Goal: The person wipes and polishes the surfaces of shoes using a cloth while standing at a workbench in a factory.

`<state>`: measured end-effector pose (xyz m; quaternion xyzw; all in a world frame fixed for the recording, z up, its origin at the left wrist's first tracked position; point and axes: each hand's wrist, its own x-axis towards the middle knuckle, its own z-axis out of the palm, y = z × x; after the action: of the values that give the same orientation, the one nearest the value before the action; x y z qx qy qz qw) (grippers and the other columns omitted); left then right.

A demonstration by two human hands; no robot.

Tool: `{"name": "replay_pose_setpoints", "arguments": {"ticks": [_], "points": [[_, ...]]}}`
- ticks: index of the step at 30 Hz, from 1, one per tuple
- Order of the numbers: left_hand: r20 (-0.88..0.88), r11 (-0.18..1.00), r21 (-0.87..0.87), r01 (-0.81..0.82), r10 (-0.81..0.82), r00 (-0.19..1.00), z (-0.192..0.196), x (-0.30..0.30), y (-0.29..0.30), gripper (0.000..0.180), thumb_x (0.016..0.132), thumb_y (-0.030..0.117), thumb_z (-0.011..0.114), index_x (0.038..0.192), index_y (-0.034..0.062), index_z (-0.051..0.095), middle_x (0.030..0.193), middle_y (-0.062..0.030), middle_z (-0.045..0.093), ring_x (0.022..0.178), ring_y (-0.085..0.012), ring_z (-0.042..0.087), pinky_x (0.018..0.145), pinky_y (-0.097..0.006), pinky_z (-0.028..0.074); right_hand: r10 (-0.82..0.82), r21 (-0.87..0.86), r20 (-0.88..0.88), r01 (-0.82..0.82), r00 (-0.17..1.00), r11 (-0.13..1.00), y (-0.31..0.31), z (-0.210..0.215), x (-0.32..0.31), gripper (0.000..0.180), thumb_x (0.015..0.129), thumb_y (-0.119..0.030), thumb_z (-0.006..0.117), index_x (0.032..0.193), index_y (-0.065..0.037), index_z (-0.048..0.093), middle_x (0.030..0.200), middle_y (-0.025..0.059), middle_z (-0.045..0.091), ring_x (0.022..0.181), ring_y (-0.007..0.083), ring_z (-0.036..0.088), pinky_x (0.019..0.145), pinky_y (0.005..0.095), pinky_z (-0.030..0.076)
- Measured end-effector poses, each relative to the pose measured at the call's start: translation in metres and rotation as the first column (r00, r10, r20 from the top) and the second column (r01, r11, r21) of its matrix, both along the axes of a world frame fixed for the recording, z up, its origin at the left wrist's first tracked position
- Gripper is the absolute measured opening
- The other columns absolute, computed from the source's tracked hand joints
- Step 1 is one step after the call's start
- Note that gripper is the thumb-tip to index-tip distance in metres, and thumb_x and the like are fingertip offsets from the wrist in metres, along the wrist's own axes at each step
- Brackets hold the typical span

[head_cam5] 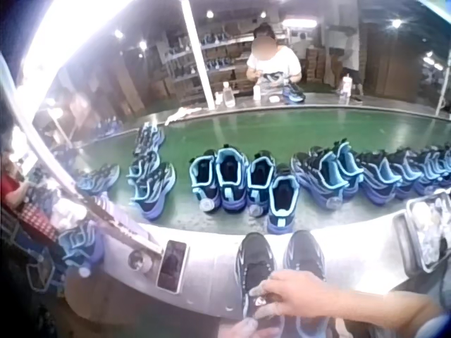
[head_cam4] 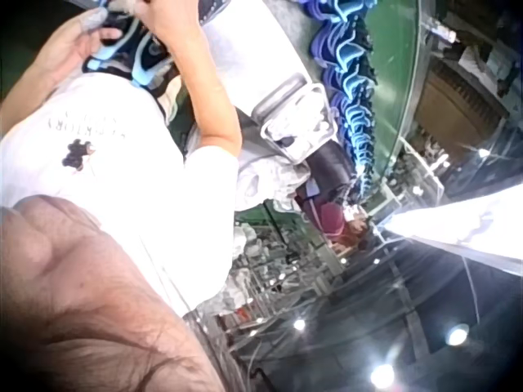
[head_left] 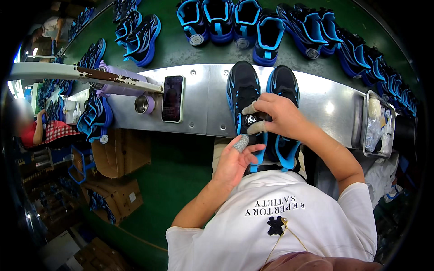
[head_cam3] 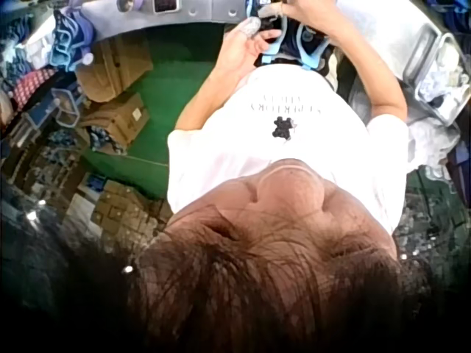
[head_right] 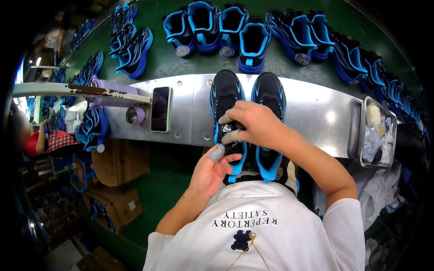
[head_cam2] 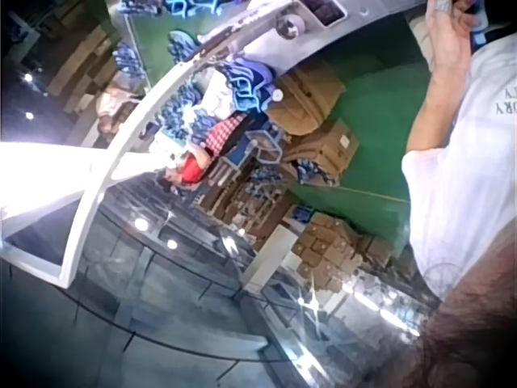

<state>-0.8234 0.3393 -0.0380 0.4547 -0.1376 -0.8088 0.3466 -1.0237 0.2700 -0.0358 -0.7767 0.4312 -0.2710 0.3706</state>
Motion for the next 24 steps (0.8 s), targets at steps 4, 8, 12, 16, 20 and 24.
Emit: {"name": "replay_pose_setpoints", "arguments": {"ticks": [4, 8, 12, 16, 20, 24], "points": [[-0.007, 1.0, -0.013, 0.018, -0.018, 1.0, -0.002, 0.001, -0.001, 0.027, 0.1, 0.015, 0.039, 0.122, 0.001, 0.05, 0.111, -0.0278, 0.062, 0.068, -0.0178, 0.065, 0.065, -0.026, 0.055, 0.139, 0.077, 0.07, -0.144, 0.988, 0.987, -0.01, 0.001, -0.011, 0.051, 0.07, -0.021, 0.079, 0.119, -0.017, 0.067, 0.087, 0.0074, 0.052, 0.083, 0.0247, 0.056, 0.073, 0.0343, 0.047], [-0.073, 1.0, -0.01, 0.022, -0.023, 0.997, -0.008, 0.006, 0.0, 0.027, 0.1, 0.016, 0.04, 0.121, 0.0013, 0.05, 0.11, -0.0276, 0.063, 0.069, -0.0184, 0.065, 0.064, -0.027, 0.055, 0.103, 0.102, 0.056, -0.108, 0.993, 0.989, -0.005, 0.007, -0.003, 0.048, 0.074, -0.013, 0.076, 0.121, -0.016, 0.067, 0.084, 0.0076, 0.054, 0.082, 0.0239, 0.056, 0.074, 0.033, 0.048], [-0.07, 1.0, -0.008, 0.006, -0.006, 0.998, -0.006, 0.005, 0.001, 0.027, 0.1, 0.017, 0.041, 0.12, 0.0015, 0.051, 0.109, -0.0276, 0.063, 0.069, -0.0188, 0.065, 0.064, -0.027, 0.055, 0.052, 0.195, 0.092, -0.07, 0.994, 0.978, -0.01, 0.012, -0.008, 0.041, 0.076, -0.013, 0.075, 0.116, -0.015, 0.069, 0.084, 0.0071, 0.056, 0.078, 0.0231, 0.056, 0.072, 0.0325, 0.048], [-0.06, 1.0, -0.024, -0.012, 0.011, 0.998, -0.005, 0.003, 0.002, 0.029, 0.1, 0.017, 0.043, 0.122, -0.0006, 0.051, 0.109, -0.025, 0.063, 0.078, -0.0201, 0.066, 0.063, -0.026, 0.055, 0.112, 0.182, 0.09, -0.127, 0.99, 0.975, -0.013, 0.009, -0.008, 0.038, 0.073, -0.016, 0.077, 0.111, -0.013, 0.07, 0.082, 0.0065, 0.056, 0.074, 0.0228, 0.055, 0.07, 0.0324, 0.047], [-0.105, 1.0, 0.012, -0.01, 0.011, 0.994, -0.006, 0.005, -0.001, 0.027, 0.099, 0.014, 0.042, 0.121, 0.0017, 0.051, 0.11, -0.0275, 0.063, 0.068, -0.0184, 0.066, 0.063, -0.026, 0.055, 0.075, 0.086, 0.041, -0.078, 0.996, 0.993, -0.01, -0.001, -0.002, 0.034, 0.074, -0.019, 0.076, 0.106, -0.011, 0.07, 0.081, 0.0077, 0.058, 0.077, 0.0263, 0.058, 0.069, 0.0363, 0.047], [-0.12, 1.0, -0.001, 0.016, -0.016, 0.993, -0.009, 0.008, -0.001, 0.028, 0.097, 0.01, 0.042, 0.122, 0.0003, 0.05, 0.11, -0.0269, 0.063, 0.069, -0.018, 0.066, 0.063, -0.025, 0.055, -0.024, -0.05, -0.05, 0.021, 0.998, 0.999, 0.003, -0.005, 0.005, 0.033, 0.074, -0.02, 0.075, 0.105, -0.011, 0.07, 0.079, 0.0086, 0.059, 0.078, 0.0282, 0.059, 0.068, 0.0387, 0.047]]}}
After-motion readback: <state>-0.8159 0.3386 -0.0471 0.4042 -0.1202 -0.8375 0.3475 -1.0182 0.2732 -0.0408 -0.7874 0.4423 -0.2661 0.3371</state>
